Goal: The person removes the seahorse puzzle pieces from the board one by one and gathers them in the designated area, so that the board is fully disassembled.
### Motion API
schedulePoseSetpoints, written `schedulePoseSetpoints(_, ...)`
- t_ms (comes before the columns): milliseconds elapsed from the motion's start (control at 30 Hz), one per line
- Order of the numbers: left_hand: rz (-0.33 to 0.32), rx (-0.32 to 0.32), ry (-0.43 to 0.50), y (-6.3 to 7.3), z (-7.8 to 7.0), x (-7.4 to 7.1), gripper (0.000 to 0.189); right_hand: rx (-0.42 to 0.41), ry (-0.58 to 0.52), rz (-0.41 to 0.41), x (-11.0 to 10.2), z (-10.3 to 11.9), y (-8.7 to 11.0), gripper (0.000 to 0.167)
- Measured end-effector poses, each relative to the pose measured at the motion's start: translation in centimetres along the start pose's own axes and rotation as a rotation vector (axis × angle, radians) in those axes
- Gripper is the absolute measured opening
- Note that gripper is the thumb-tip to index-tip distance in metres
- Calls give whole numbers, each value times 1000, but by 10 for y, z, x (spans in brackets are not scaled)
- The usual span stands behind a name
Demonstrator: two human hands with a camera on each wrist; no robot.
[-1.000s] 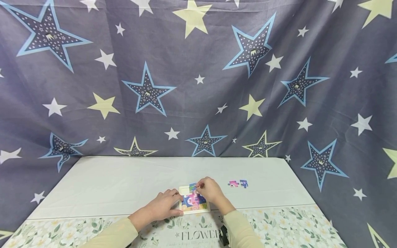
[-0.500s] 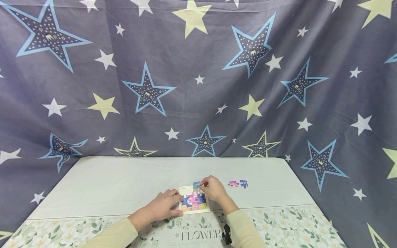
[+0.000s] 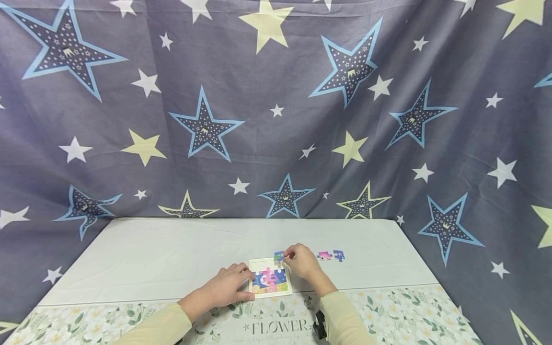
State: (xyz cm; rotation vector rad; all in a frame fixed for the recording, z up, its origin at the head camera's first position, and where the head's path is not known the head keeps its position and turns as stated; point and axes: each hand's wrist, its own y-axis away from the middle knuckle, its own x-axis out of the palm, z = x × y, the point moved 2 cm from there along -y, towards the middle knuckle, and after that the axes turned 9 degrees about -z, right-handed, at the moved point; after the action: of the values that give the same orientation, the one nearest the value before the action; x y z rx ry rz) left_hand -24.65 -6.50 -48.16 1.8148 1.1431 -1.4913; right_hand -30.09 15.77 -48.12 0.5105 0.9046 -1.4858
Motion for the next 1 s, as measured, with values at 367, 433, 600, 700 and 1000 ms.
schedulePoseSetpoints(367,9,-7,10,0,0,0,55,-4,-17,-17,-5,-8,2,3)
schedulePoseSetpoints(433,11,-9,11,0,0,0,56,-9,-21,-24,-7,-9,2,4)
schedulePoseSetpoints(600,11,-6,15,0,0,-1,55,-1,-11,-31,-9,-13,3,4)
schedulePoseSetpoints(700,12,-3,14,0,1,-2,55,1,2,-32,-9,-17,3,4)
schedulePoseSetpoints(1000,12,-7,15,-2,3,2,56,35,7,-31,-15,-23,5,4)
